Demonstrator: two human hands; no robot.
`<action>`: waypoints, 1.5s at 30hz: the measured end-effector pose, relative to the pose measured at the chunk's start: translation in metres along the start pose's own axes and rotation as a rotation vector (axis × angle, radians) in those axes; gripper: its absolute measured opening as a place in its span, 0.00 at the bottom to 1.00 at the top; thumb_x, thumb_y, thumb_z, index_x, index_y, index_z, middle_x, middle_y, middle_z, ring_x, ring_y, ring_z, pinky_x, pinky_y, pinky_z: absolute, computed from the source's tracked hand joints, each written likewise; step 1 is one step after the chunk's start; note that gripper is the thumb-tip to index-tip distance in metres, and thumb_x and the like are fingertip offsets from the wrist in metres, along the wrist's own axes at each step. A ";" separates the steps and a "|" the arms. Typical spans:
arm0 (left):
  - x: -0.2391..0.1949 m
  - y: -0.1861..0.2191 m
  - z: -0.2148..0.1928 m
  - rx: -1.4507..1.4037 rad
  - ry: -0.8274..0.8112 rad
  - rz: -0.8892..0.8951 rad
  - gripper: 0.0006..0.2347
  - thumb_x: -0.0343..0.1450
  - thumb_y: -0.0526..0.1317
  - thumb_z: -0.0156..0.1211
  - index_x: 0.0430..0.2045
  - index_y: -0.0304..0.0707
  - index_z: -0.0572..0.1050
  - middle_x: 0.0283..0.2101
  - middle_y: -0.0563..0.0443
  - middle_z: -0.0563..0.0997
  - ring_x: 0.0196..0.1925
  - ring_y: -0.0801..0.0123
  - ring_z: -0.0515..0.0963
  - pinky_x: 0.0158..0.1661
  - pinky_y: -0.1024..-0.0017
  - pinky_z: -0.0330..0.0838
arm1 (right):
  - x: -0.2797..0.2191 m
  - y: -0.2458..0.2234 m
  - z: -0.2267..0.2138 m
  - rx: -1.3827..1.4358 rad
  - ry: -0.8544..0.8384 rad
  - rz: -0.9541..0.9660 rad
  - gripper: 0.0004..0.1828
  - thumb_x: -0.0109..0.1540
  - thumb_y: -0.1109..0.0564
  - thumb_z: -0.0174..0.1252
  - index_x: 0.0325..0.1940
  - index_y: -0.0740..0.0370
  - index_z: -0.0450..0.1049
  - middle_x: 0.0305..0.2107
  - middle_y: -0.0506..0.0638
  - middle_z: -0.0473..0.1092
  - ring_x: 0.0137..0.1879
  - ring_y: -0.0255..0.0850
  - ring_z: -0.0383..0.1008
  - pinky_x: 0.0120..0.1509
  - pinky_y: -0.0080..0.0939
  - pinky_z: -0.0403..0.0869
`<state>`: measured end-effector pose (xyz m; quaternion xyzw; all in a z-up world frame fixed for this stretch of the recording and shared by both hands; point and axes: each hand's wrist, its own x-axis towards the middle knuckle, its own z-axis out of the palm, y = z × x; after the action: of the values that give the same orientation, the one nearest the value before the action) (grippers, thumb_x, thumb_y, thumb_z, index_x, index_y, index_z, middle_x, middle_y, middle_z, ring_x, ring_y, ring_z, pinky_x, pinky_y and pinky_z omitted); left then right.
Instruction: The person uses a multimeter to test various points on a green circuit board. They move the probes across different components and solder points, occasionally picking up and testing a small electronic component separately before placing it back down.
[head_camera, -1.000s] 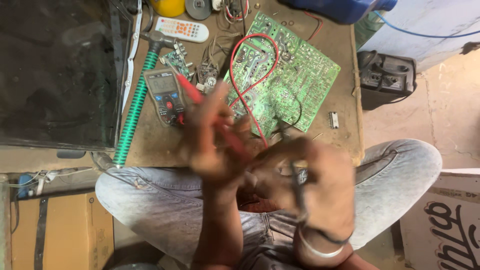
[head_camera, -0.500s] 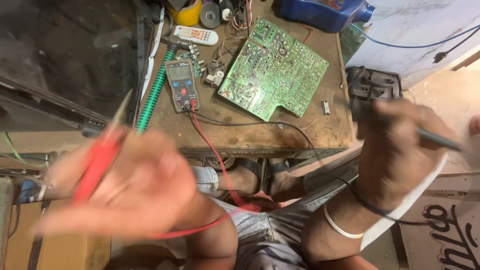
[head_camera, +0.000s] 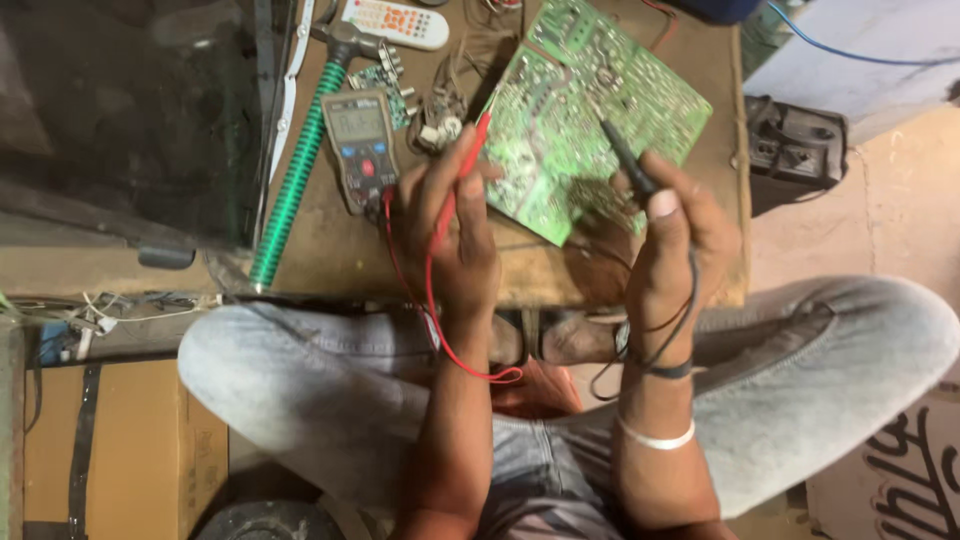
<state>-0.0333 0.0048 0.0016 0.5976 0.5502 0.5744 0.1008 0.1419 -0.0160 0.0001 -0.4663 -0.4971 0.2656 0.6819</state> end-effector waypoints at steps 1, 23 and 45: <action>0.000 -0.007 0.005 -0.031 0.011 -0.038 0.17 0.82 0.49 0.48 0.55 0.37 0.79 0.44 0.51 0.83 0.52 0.64 0.78 0.56 0.66 0.70 | 0.002 0.008 0.006 -0.062 -0.022 -0.006 0.21 0.73 0.54 0.55 0.62 0.75 0.74 0.47 0.60 0.77 0.53 0.44 0.78 0.65 0.39 0.73; 0.011 -0.067 0.032 -0.520 -0.262 -0.353 0.15 0.83 0.41 0.49 0.57 0.28 0.75 0.62 0.29 0.76 0.67 0.49 0.78 0.67 0.62 0.72 | 0.020 0.046 0.063 -0.564 -0.138 -0.007 0.20 0.70 0.52 0.53 0.56 0.73 0.73 0.47 0.62 0.73 0.57 0.54 0.73 0.67 0.49 0.70; -0.004 -0.068 0.031 -0.561 -0.221 -0.381 0.15 0.83 0.40 0.49 0.55 0.25 0.75 0.64 0.29 0.76 0.66 0.49 0.77 0.67 0.61 0.72 | 0.020 0.038 0.052 -0.595 -0.279 -0.018 0.19 0.68 0.54 0.52 0.56 0.72 0.75 0.46 0.61 0.75 0.59 0.55 0.72 0.71 0.50 0.66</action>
<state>-0.0444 0.0427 -0.0621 0.4919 0.4584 0.6061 0.4250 0.1052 0.0358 -0.0221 -0.5998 -0.6455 0.1639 0.4435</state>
